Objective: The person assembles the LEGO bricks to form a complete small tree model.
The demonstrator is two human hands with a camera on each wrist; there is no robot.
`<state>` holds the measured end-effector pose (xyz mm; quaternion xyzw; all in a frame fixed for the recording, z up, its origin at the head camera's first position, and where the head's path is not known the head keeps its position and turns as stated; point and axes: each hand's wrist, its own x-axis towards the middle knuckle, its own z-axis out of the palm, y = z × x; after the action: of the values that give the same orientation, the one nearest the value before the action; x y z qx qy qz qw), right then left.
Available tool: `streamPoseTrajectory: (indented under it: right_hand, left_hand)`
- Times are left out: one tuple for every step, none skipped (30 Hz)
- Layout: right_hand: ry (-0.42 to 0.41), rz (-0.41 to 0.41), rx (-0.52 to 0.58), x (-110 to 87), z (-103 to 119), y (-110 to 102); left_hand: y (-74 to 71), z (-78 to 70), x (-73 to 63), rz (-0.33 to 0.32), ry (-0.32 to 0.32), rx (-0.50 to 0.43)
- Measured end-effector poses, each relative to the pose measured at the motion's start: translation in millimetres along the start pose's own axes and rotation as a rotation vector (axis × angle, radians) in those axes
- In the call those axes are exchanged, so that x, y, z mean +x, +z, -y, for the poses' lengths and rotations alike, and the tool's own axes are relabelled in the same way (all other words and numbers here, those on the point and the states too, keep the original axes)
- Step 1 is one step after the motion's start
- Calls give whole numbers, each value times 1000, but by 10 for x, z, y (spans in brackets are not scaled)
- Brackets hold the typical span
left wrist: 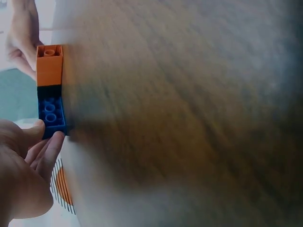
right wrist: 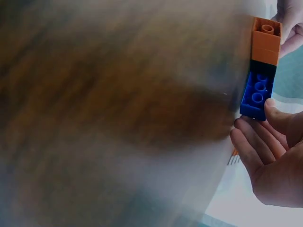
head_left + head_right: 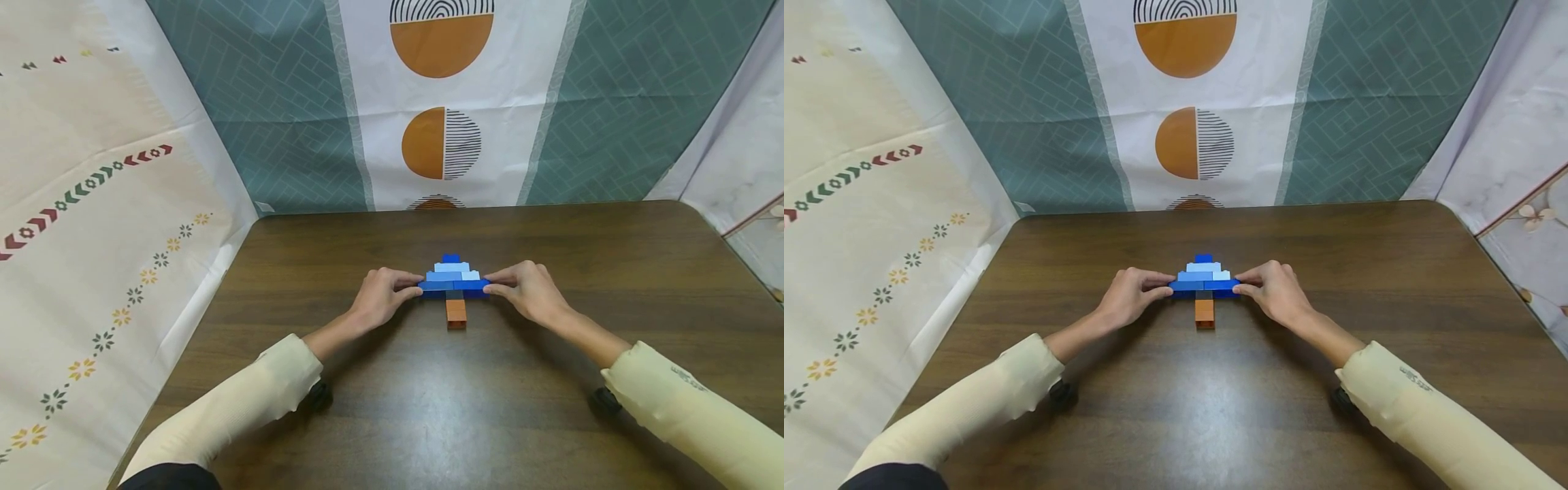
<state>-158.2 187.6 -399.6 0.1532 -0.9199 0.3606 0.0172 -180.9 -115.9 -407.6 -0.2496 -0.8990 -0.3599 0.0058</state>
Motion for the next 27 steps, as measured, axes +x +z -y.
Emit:
streamPoseTrajectory:
  right_hand:
    - [1, 0, -1, 2, -4, 8]
    - [0, -2, -4, 4, -7, 15]
    - [2, -4, -4, 8, -9, 18]
    - [1, -7, -6, 10, -8, 21]
    - [1, -9, -8, 13, -6, 22]
    - [2, -12, -8, 17, -4, 23]
    - [3, -14, -8, 22, -3, 22]
    - [5, -13, -9, 26, -1, 23]
    - [7, -12, -10, 29, 0, 23]
    - [7, -11, -10, 31, 1, 25]
    - [8, -11, -11, 35, 0, 25]
    - [8, -11, -10, 39, -1, 27]
    - [8, -11, -8, 42, -1, 27]
    - [9, -10, -6, 45, -2, 28]
    - [10, -9, -4, 49, -3, 28]
    - [12, -8, -2, 51, -5, 29]
    - [15, -6, -2, 55, -9, 29]
    - [17, -3, 0, 57, -12, 27]
    - [21, 1, 2, 57, -17, 24]
    - [25, 5, 5, 56, -23, 22]
    - [28, 8, 7, 54, -30, 18]
    - [32, 10, 9, 51, -38, 12]
    - [34, 12, 11, 46, -47, 4]
    - [37, 15, 16, 39, -57, -5]
    - [40, 19, 20, 30, -67, -16]
    - [43, 21, 23, 20, -79, -29]
    - [45, 24, 28, 8, -90, -45]
  left_hand:
    - [5, 5, 4, 2, -2, 1]
    - [9, 9, 10, 2, -5, 4]
    - [10, 10, 13, 1, -7, 5]
    - [11, 10, 15, 0, -8, 6]
    - [11, 10, 18, -1, -11, 8]
    - [10, 9, 20, -2, -14, 12]
    - [10, 7, 22, -2, -18, 14]
    - [9, 6, 24, -2, -23, 17]
    - [9, 5, 25, -1, -27, 17]
    - [11, 4, 27, 0, -33, 20]
    - [12, 3, 29, 0, -38, 23]
    - [14, 2, 30, 0, -40, 26]
    - [17, 1, 32, -1, -43, 28]
    - [19, -1, 34, -2, -44, 31]
    - [20, -2, 36, -3, -44, 33]
    - [22, -3, 38, -5, -44, 35]
    - [23, -3, 41, -7, -42, 36]
    - [24, -4, 43, -9, -41, 37]
    - [25, -4, 44, -10, -41, 36]
    - [25, -2, 44, -10, -39, 36]
    - [25, 0, 41, -11, -37, 35]
    - [23, 3, 39, -12, -35, 31]
    - [19, 6, 35, -13, -34, 29]
    - [12, 10, 27, -13, -33, 25]
    - [4, 17, 20, -13, -33, 19]
    - [-6, 25, 12, -13, -32, 12]
    - [-18, 34, 5, -15, -32, 4]
